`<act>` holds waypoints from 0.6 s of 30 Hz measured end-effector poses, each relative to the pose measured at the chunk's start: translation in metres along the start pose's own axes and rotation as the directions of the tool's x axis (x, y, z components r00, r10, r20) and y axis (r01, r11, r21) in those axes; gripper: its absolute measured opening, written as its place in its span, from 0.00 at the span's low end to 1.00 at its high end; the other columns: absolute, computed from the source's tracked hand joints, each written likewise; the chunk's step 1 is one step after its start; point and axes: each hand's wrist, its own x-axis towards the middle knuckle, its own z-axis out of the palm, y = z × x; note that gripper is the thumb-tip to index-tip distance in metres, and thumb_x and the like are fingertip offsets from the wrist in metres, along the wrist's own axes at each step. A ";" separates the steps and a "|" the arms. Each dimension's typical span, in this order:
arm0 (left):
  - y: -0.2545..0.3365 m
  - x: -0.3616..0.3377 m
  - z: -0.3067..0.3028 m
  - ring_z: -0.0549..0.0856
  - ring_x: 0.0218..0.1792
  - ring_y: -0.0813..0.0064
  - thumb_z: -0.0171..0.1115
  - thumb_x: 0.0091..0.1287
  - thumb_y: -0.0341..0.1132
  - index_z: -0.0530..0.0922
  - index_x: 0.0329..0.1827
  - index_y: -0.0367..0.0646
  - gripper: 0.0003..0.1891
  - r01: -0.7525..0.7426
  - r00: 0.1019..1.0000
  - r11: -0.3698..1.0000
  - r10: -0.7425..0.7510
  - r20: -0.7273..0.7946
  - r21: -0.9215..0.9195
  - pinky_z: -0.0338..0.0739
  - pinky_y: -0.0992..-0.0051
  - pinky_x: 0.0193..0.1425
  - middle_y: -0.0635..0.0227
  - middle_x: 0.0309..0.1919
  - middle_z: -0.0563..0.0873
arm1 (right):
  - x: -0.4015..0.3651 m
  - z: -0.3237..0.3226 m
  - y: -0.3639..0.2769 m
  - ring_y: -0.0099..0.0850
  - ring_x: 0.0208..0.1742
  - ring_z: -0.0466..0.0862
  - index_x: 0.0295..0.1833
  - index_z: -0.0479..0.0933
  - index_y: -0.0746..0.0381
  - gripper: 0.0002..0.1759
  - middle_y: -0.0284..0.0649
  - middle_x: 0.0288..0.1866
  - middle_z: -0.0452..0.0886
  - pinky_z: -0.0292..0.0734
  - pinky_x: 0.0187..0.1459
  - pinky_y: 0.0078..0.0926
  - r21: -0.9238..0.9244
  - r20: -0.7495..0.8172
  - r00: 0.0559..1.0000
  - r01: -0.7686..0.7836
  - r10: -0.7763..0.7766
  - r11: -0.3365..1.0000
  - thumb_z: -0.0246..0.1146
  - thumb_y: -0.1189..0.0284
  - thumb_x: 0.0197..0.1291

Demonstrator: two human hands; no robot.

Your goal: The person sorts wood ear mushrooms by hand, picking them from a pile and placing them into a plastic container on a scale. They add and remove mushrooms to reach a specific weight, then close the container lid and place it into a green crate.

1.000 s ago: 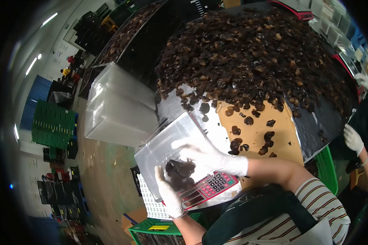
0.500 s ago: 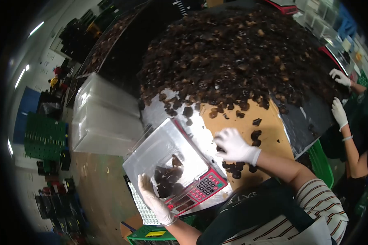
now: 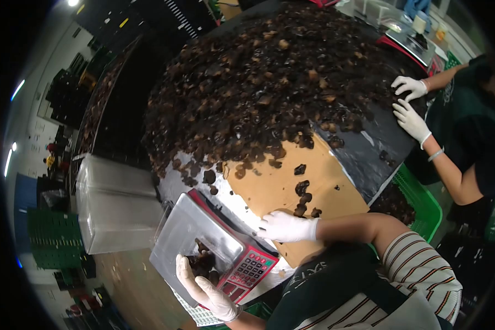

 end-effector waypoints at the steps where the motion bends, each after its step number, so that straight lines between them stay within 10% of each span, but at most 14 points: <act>1: 0.005 0.001 0.006 0.70 0.67 0.58 0.44 0.77 0.51 0.69 0.66 0.31 0.29 -0.057 0.998 0.996 0.058 -0.016 0.072 0.60 0.60 0.73 0.52 0.66 0.71 | -0.002 -0.003 0.002 0.33 0.48 0.77 0.44 0.76 0.54 0.09 0.35 0.43 0.74 0.76 0.42 0.32 0.046 -0.039 0.999 -0.007 0.009 0.999 0.59 0.70 0.56; 5: 0.020 -0.002 0.021 0.71 0.66 0.56 0.51 0.74 0.44 0.72 0.62 0.30 0.25 -0.071 0.997 0.992 0.073 0.015 -0.107 0.61 0.60 0.73 0.52 0.63 0.74 | -0.023 -0.041 0.037 0.33 0.44 0.79 0.42 0.77 0.54 0.07 0.36 0.44 0.76 0.79 0.41 0.34 0.188 -0.384 0.921 0.010 0.064 0.982 0.59 0.69 0.59; 7: 0.032 -0.007 0.038 0.75 0.62 0.58 0.54 0.62 0.26 0.76 0.57 0.33 0.19 -0.067 0.984 0.987 0.089 0.155 -0.144 0.66 0.60 0.69 0.53 0.57 0.78 | -0.040 -0.063 0.060 0.33 0.44 0.79 0.41 0.78 0.53 0.06 0.34 0.43 0.77 0.78 0.43 0.35 0.321 -0.344 0.847 -0.300 0.406 0.898 0.59 0.66 0.62; 10: 0.035 -0.014 0.083 0.80 0.54 0.54 0.65 0.60 0.28 0.78 0.53 0.34 0.17 -0.175 0.844 0.983 0.182 0.505 -0.062 0.72 0.62 0.62 0.51 0.50 0.82 | -0.056 -0.068 0.091 0.38 0.54 0.75 0.47 0.79 0.53 0.12 0.35 0.46 0.77 0.70 0.52 0.38 0.162 -0.245 0.821 -0.489 0.515 0.857 0.60 0.59 0.62; 18: 0.000 -0.070 0.180 0.75 0.55 0.52 0.70 0.58 0.43 0.72 0.62 0.40 0.31 -0.505 0.665 0.853 0.291 0.688 0.128 0.69 0.57 0.61 0.55 0.56 0.77 | -0.085 -0.055 0.094 0.36 0.53 0.73 0.44 0.76 0.51 0.17 0.36 0.47 0.75 0.68 0.51 0.36 -0.079 -0.205 0.979 -0.029 0.012 0.996 0.63 0.53 0.54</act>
